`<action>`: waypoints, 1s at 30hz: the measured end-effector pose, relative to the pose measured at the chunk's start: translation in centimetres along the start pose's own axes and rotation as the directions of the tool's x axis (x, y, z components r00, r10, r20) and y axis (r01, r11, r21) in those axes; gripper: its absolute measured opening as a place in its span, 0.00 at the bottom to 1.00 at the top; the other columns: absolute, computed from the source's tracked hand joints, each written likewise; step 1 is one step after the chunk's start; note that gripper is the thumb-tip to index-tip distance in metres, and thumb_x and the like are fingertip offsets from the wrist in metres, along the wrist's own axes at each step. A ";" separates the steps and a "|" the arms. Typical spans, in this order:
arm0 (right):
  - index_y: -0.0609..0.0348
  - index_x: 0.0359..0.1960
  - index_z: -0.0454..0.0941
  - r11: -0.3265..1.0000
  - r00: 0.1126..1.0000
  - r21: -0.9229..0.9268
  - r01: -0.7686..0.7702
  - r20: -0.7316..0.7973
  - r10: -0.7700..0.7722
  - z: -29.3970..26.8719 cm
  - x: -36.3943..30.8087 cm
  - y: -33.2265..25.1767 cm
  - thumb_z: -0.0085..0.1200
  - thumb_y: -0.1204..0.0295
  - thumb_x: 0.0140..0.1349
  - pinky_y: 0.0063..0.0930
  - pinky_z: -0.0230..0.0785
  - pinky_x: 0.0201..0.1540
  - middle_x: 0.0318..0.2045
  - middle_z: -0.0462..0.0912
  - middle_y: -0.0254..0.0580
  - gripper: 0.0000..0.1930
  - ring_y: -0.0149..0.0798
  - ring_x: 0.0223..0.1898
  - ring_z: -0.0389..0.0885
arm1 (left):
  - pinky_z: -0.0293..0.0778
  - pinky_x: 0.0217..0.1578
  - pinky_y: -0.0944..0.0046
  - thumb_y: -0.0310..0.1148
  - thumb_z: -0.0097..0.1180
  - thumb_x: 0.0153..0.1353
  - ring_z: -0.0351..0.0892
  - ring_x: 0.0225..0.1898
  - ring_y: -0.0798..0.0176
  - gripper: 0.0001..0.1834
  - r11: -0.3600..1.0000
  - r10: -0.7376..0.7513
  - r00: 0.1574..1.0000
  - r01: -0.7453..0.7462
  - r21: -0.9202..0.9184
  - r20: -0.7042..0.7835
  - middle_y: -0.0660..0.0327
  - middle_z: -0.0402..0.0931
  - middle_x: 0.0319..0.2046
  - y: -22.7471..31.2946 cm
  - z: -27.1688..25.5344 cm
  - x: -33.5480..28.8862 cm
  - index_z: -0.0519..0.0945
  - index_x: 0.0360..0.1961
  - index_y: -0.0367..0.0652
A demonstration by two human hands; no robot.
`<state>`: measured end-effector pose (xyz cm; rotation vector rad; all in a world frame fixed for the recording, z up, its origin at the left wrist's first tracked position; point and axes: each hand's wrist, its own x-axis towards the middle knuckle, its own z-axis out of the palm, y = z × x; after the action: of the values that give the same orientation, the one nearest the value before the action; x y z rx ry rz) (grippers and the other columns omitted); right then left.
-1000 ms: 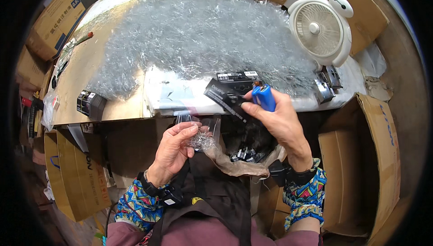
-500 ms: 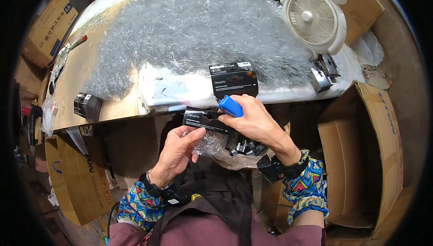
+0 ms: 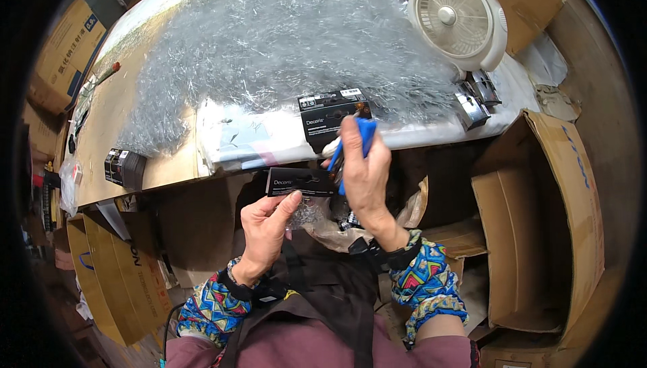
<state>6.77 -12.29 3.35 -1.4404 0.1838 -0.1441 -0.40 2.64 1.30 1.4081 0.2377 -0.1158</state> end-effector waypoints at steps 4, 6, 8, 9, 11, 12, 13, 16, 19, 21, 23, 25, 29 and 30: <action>0.61 0.27 0.72 0.994 0.995 -0.040 0.098 -0.032 -0.099 1.4 -1.3 0.5 0.46 0.51 0.67 0.18 0.59 0.22 0.19 0.72 0.31 0.23 0.23 0.20 0.69 | 0.56 0.15 0.77 0.32 0.60 0.60 0.61 0.17 0.83 0.10 0.999 0.026 1.000 -0.025 0.029 -0.005 0.72 0.74 0.19 0.2 0.6 -0.2 0.84 0.37 0.36; 0.61 0.26 0.71 0.997 0.996 -0.031 0.077 -0.033 -0.079 1.1 -1.6 0.5 0.45 0.51 0.67 0.19 0.59 0.23 0.18 0.71 0.30 0.23 0.23 0.20 0.68 | 0.56 0.16 0.76 0.30 0.59 0.60 0.60 0.18 0.82 0.09 0.999 0.047 0.999 -0.047 -0.005 0.022 0.72 0.72 0.18 0.3 0.9 -0.2 0.84 0.37 0.35; 0.60 0.25 0.71 0.996 0.995 -0.016 0.086 -0.051 -0.087 0.8 -1.6 0.6 0.45 0.53 0.67 0.20 0.57 0.23 0.18 0.70 0.29 0.22 0.22 0.20 0.65 | 0.57 0.17 0.75 0.29 0.59 0.60 0.60 0.19 0.82 0.08 0.989 0.125 0.991 -0.129 0.075 0.050 0.71 0.72 0.17 0.2 1.2 -0.6 0.83 0.37 0.35; 0.60 0.25 0.71 0.996 0.995 -0.015 0.086 -0.047 -0.087 0.6 -1.3 1.1 0.45 0.53 0.67 0.20 0.57 0.23 0.18 0.70 0.29 0.22 0.22 0.20 0.65 | 0.58 0.17 0.74 0.28 0.59 0.60 0.60 0.19 0.81 0.08 0.966 0.199 0.977 -0.208 0.154 0.077 0.70 0.71 0.17 -0.1 1.2 -0.7 0.83 0.38 0.34; 0.60 0.25 0.71 0.953 0.975 -0.227 0.200 -0.052 -0.217 0.2 -0.8 2.1 0.45 0.53 0.67 0.20 0.56 0.22 0.19 0.70 0.30 0.22 0.22 0.20 0.64 | 0.62 0.19 0.73 0.26 0.58 0.59 0.63 0.18 0.78 0.08 0.952 0.176 0.980 -0.194 0.237 0.093 0.64 0.71 0.16 -0.9 1.2 -0.3 0.82 0.39 0.34; 0.60 0.28 0.71 0.935 0.961 -0.247 0.253 -0.049 -0.273 0.3 -1.1 2.0 0.45 0.54 0.68 0.19 0.60 0.23 0.20 0.72 0.32 0.20 0.23 0.20 0.67 | 0.64 0.19 0.71 0.24 0.58 0.58 0.66 0.18 0.74 0.08 0.904 0.295 0.952 -0.305 0.298 0.079 0.61 0.72 0.16 -0.8 1.3 0.0 0.82 0.39 0.35; 0.60 0.28 0.71 0.935 0.961 -0.245 0.255 -0.041 -0.273 0.7 -1.4 1.7 0.45 0.54 0.68 0.19 0.60 0.23 0.20 0.72 0.32 0.20 0.23 0.20 0.67 | 0.66 0.19 0.69 0.23 0.57 0.57 0.70 0.17 0.71 0.09 0.839 0.409 0.909 -0.407 0.361 0.073 0.58 0.73 0.17 -0.8 1.4 0.3 0.81 0.39 0.36; 0.63 0.33 0.71 0.976 0.993 0.183 0.121 -0.005 -0.122 1.6 -2.7 0.1 0.51 0.61 0.66 0.20 0.68 0.28 0.21 0.75 0.34 0.15 0.26 0.24 0.75 | 0.70 0.21 0.64 0.22 0.55 0.55 0.75 0.19 0.58 0.07 0.719 0.554 0.820 -0.559 0.413 0.146 0.54 0.75 0.19 -0.5 2.0 0.7 0.81 0.36 0.37; 0.60 0.30 0.69 0.990 0.990 0.013 0.143 0.007 -0.143 0.7 -2.3 0.7 0.47 0.55 0.67 0.18 0.62 0.16 0.18 0.71 0.33 0.19 0.26 0.14 0.71 | 0.73 0.23 0.58 0.26 0.56 0.54 0.77 0.23 0.49 0.03 0.637 0.507 0.805 -0.590 0.496 0.307 0.53 0.76 0.22 -0.7 2.5 0.6 0.78 0.30 0.39; 0.59 0.30 0.70 0.998 0.998 -0.035 0.056 0.016 -0.055 0.2 -1.9 0.1 0.52 0.60 0.65 0.18 0.62 0.18 0.19 0.70 0.31 0.14 0.24 0.15 0.69 | 0.73 0.27 0.52 0.30 0.56 0.55 0.78 0.27 0.50 0.06 0.586 0.334 0.804 -0.586 0.559 0.492 0.54 0.77 0.24 1.3 1.0 1.7 0.80 0.32 0.40; 0.59 0.32 0.70 0.987 0.987 -0.021 0.158 0.024 -0.158 -0.9 -0.9 0.5 0.58 0.69 0.61 0.15 0.63 0.25 0.22 0.71 0.27 0.10 0.20 0.22 0.69 | 0.73 0.30 0.54 0.33 0.56 0.57 0.79 0.29 0.52 0.08 0.643 0.434 0.764 -0.634 0.429 0.478 0.53 0.78 0.25 2.3 -1.5 4.8 0.81 0.33 0.41; 0.59 0.34 0.71 0.971 0.977 -0.110 0.210 0.065 -0.204 -2.7 -0.2 -0.1 0.60 0.73 0.59 0.15 0.63 0.29 0.24 0.71 0.25 0.09 0.19 0.25 0.68 | 0.75 0.33 0.64 0.33 0.59 0.57 0.80 0.32 0.62 0.12 0.777 0.167 0.986 -0.146 0.613 0.023 0.52 0.82 0.33 4.1 -4.0 9.0 0.80 0.37 0.35; 0.62 0.37 0.75 0.733 0.887 -0.500 0.461 0.232 -0.400 -3.3 2.0 -2.5 0.61 0.72 0.57 0.26 0.68 0.33 0.29 0.80 0.39 0.10 0.33 0.27 0.75 | 0.73 0.35 0.65 0.35 0.60 0.56 0.78 0.35 0.65 0.17 0.707 0.394 0.896 -0.151 0.691 -0.207 0.52 0.81 0.35 2.5 -8.0 16.4 0.78 0.42 0.33; 0.62 0.39 0.76 0.572 0.809 -0.577 0.583 0.343 -0.478 -3.5 3.1 -3.1 0.61 0.73 0.55 0.29 0.69 0.36 0.32 0.80 0.43 0.12 0.38 0.31 0.76 | 0.72 0.36 0.66 0.35 0.61 0.56 0.78 0.36 0.65 0.18 0.812 0.253 0.934 -0.063 0.580 -0.252 0.53 0.80 0.35 2.7 -7.8 17.0 0.78 0.43 0.33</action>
<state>9.08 -16.75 5.92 -2.1970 -0.3915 -0.5111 15.94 11.75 -1.18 2.0409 0.3700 0.2056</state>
